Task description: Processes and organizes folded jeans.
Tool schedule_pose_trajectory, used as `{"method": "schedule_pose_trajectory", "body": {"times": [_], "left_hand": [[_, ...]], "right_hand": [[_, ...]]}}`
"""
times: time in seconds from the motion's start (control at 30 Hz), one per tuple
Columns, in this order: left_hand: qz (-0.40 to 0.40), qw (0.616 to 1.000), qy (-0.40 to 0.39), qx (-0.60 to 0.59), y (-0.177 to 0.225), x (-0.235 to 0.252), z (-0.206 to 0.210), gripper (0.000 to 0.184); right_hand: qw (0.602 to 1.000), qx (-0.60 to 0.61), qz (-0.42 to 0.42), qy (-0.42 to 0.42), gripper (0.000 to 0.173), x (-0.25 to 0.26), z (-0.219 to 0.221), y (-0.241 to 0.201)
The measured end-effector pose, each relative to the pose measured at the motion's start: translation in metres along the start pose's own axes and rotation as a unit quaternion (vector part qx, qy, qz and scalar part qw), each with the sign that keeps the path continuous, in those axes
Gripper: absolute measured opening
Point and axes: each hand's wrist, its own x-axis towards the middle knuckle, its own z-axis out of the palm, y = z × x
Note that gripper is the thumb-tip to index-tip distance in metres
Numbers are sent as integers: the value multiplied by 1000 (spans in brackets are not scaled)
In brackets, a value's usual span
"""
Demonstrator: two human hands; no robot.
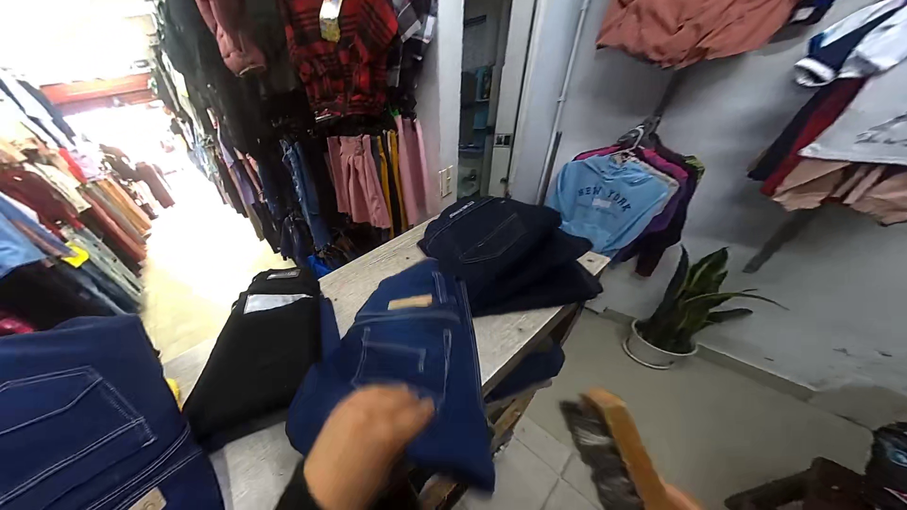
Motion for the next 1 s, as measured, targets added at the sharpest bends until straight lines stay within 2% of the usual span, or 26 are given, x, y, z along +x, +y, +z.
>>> {"method": "schedule_pose_trajectory", "body": {"times": [0.07, 0.13, 0.17, 0.2, 0.3, 0.37, 0.43, 0.5, 0.57, 0.63, 0.67, 0.73, 0.8, 0.83, 0.9, 0.93, 0.97, 1.0], "left_hand": [[26, 1000, -11, 11, 12, -42, 13, 36], [32, 999, -4, 10, 16, -70, 15, 35], [29, 1000, 8, 4, 15, -79, 15, 34], [22, 999, 24, -6, 14, -87, 18, 33], [-11, 996, 74, -43, 13, -98, 31, 30], [-23, 995, 81, -49, 12, -97, 35, 32], [-29, 995, 80, -50, 14, -98, 35, 32], [-31, 994, 86, -55, 15, -97, 36, 32], [-31, 993, 97, -64, 12, -93, 36, 31], [-38, 992, 98, -75, 12, -91, 35, 32], [-41, 991, 102, -77, 12, -89, 35, 31], [-46, 991, 89, -92, 13, -89, 32, 32], [-58, 988, 34, -142, 15, -90, 22, 35], [-68, 980, -7, -186, 16, -85, 12, 37], [-105, 958, -66, -258, 19, -64, -7, 40], [-129, 956, -70, -254, 23, -46, -10, 43], [-160, 961, -71, -215, 29, -23, -5, 49], [-188, 967, -77, -157, 37, 2, 6, 58]], "right_hand": [[991, -96, -73, -65, 66, 21, 18, -22], [957, -186, -157, -158, 54, 33, 46, -40], [932, -220, -200, -207, 43, 36, 62, -44], [904, -243, -239, -258, 40, 39, 78, -46], [829, -297, -313, -355, 50, 66, 114, -29], [813, -372, -300, -333, 47, 117, 118, -21], [819, -453, -219, -275, 46, 182, 106, -22], [824, -493, -139, -243, 47, 217, 104, -25], [818, -484, -139, -277, 45, 189, 128, -32], [813, -419, -185, -360, 41, 113, 155, -43], [814, -391, -222, -368, 45, 84, 157, -47], [821, -407, -261, -303, 48, 77, 137, -34], [844, -453, -196, -210, 46, 107, 90, -9], [871, -440, -139, -170, 48, 119, 62, 2], [952, -292, -16, -89, 54, 119, 26, 12], [987, -151, 39, -40, 53, 107, 22, 14], [997, -13, 80, 11, 46, 92, 25, 13], [988, 95, 110, 59, 40, 77, 32, 9]]}}
